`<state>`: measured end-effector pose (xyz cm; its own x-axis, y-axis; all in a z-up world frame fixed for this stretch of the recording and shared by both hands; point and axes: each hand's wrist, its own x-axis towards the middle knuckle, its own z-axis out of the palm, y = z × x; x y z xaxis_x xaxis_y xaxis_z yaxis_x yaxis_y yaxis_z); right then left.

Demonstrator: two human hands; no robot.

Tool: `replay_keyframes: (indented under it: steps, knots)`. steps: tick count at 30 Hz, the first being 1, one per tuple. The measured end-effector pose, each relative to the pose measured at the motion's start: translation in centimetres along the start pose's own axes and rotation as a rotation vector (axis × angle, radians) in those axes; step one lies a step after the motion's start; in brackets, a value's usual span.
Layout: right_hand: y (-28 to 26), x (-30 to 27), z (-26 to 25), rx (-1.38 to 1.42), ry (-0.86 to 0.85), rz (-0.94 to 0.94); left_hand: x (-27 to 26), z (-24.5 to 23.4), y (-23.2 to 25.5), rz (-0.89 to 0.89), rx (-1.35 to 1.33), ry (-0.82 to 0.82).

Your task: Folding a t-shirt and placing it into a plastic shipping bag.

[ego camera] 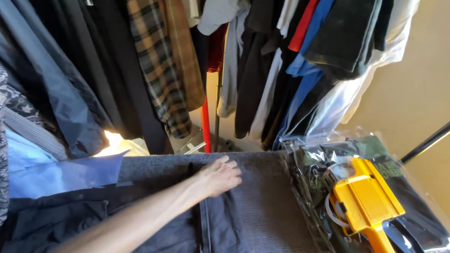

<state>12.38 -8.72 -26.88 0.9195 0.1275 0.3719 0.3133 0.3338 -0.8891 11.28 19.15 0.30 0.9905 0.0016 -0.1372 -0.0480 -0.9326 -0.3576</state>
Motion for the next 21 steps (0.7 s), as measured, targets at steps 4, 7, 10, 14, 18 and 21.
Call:
replay_keyframes:
  steps: [4,7,10,14,18,21]
  knots:
    - [-6.0,1.9,0.7,-0.421,-0.312,0.385,-0.5,-1.8,-1.2,-0.022,0.019,-0.084]
    - [-7.9,2.3,2.1,-0.333,-0.283,0.399,-0.1,-2.0,-2.4,-0.050,0.087,-0.170]
    - [-11.2,4.8,1.7,-0.640,-0.465,0.546,1.3,-2.6,-3.5,-0.084,0.085,-0.143]
    - [-18.8,11.1,0.3,-0.551,-0.360,0.286,3.1,-8.7,-5.5,-0.048,0.025,0.110]
    - [-23.5,17.3,-1.5,-0.574,-0.236,-0.177,7.7,-14.7,-5.6,0.052,-0.082,0.472]
    - [-25.9,18.0,0.4,-0.178,-0.132,-0.091,10.5,-15.5,-5.7,0.025,-0.082,0.691]
